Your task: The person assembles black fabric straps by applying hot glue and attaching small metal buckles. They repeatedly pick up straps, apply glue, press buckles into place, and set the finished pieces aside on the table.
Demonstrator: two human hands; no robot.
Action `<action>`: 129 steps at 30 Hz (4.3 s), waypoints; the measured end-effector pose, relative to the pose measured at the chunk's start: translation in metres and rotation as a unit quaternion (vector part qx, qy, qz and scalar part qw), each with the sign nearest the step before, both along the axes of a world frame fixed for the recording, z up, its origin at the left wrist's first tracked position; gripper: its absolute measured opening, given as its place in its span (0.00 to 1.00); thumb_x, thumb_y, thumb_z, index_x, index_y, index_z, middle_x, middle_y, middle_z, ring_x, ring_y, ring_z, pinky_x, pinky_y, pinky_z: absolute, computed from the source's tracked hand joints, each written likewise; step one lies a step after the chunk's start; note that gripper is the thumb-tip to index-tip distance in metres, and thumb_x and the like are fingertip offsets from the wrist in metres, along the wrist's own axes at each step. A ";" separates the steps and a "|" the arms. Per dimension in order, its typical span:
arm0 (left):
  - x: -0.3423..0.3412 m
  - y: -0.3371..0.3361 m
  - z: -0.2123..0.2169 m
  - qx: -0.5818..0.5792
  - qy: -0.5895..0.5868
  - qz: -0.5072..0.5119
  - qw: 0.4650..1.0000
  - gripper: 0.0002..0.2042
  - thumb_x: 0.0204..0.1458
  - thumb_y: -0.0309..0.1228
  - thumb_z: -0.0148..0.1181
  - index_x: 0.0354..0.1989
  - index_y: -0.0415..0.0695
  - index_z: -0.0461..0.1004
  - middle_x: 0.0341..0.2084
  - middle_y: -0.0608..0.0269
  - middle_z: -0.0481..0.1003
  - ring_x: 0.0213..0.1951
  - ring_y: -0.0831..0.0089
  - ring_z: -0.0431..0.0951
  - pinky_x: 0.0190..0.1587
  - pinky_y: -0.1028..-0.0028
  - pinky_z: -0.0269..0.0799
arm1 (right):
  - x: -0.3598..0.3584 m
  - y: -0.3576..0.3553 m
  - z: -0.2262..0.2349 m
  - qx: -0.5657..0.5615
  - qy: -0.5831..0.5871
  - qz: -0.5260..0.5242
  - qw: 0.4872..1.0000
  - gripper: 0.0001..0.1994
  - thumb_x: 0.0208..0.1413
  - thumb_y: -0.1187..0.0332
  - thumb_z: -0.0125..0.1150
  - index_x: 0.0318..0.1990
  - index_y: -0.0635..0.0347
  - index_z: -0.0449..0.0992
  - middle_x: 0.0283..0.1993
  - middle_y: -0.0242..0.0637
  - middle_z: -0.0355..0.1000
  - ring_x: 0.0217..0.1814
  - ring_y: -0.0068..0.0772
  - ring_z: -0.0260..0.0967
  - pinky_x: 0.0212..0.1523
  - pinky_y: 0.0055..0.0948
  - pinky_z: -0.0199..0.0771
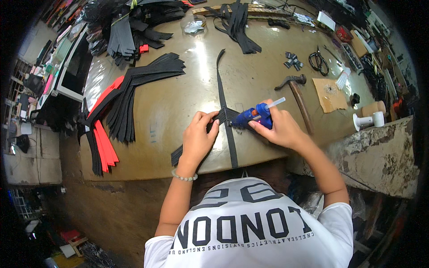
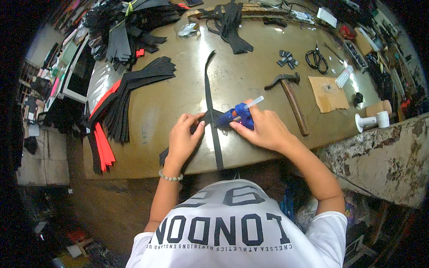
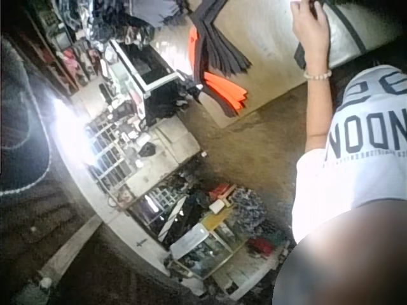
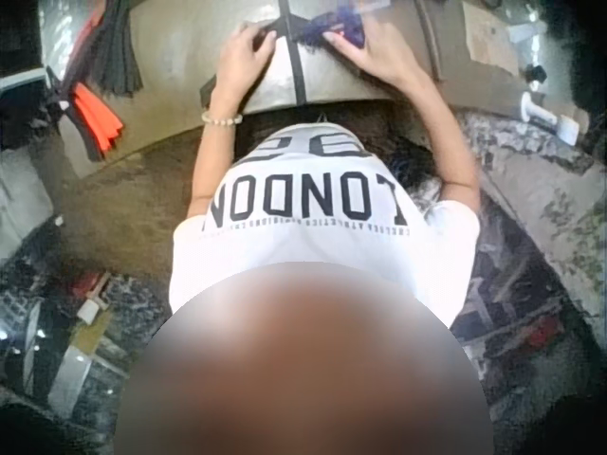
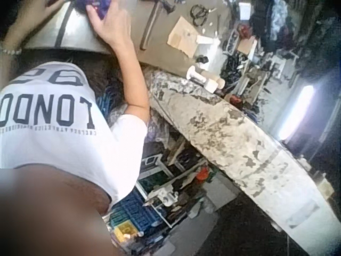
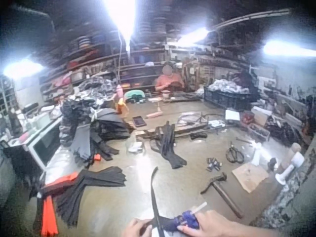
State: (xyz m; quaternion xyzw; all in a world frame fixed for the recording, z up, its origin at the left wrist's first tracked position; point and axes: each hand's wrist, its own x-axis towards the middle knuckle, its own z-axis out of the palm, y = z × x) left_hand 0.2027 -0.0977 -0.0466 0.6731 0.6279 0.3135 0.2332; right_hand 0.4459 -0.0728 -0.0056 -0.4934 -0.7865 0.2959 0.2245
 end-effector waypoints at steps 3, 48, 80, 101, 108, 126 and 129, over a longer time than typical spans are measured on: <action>0.001 0.000 0.000 0.007 -0.002 -0.002 1.000 0.11 0.54 0.32 0.60 0.45 0.48 0.79 0.32 0.61 0.73 0.32 0.64 0.77 0.36 0.68 0.72 | 0.024 -0.005 -0.003 -0.032 0.036 -0.034 0.998 0.26 0.54 0.52 0.64 0.50 0.65 0.70 0.34 0.51 0.76 0.35 0.53 0.76 0.40 0.42 0.74; 0.000 -0.032 0.033 -0.173 -0.191 -0.115 0.959 0.11 0.49 0.32 0.68 0.37 0.39 0.81 0.26 0.64 0.78 0.20 0.83 0.61 0.23 0.78 0.59 | -0.033 -0.014 0.018 -0.051 0.087 0.216 0.971 0.14 0.54 0.75 0.59 0.47 0.64 0.65 0.28 0.41 0.70 0.29 0.37 0.70 0.32 0.33 0.71; 0.013 0.005 -0.002 -0.029 -0.104 0.037 0.993 0.10 0.52 0.30 0.61 0.43 0.48 0.79 0.20 0.59 0.70 0.24 0.64 0.72 0.30 0.66 0.68 | -0.039 -0.070 -0.047 0.154 0.062 0.137 0.977 0.24 0.45 0.59 0.72 0.47 0.59 0.72 0.42 0.42 0.66 0.42 0.44 0.67 0.42 0.36 0.71; 0.019 0.002 -0.015 0.011 -0.089 0.043 0.995 0.10 0.51 0.31 0.63 0.41 0.44 0.79 0.21 0.56 0.72 0.24 0.64 0.71 0.30 0.67 0.68 | -0.034 -0.021 -0.019 -0.041 -0.015 0.088 0.995 0.17 0.49 0.73 0.64 0.48 0.58 0.69 0.43 0.44 0.66 0.45 0.49 0.68 0.47 0.40 0.71; 0.019 -0.005 -0.017 -0.006 -0.126 0.039 0.991 0.10 0.53 0.32 0.58 0.41 0.42 0.77 0.36 0.49 0.78 0.40 0.50 0.77 0.45 0.58 0.74 | -0.054 -0.027 -0.024 0.209 -0.049 0.172 0.961 0.16 0.43 0.76 0.65 0.42 0.60 0.74 0.43 0.45 0.69 0.43 0.46 0.71 0.41 0.40 0.74; 0.013 0.000 -0.014 0.003 -0.121 0.039 0.992 0.10 0.50 0.33 0.62 0.39 0.44 0.79 0.24 0.52 0.77 0.26 0.57 0.77 0.32 0.62 0.73 | -0.043 -0.014 -0.029 0.259 -0.006 0.199 0.945 0.14 0.39 0.81 0.59 0.37 0.60 0.76 0.38 0.43 0.72 0.38 0.44 0.73 0.37 0.37 0.75; 0.014 -0.001 -0.012 0.014 -0.126 0.038 0.991 0.11 0.51 0.34 0.63 0.40 0.44 0.79 0.23 0.51 0.76 0.25 0.59 0.77 0.31 0.64 0.73 | -0.040 -0.013 -0.031 0.268 -0.016 0.214 0.939 0.12 0.43 0.76 0.59 0.39 0.61 0.76 0.40 0.43 0.73 0.41 0.44 0.73 0.39 0.37 0.76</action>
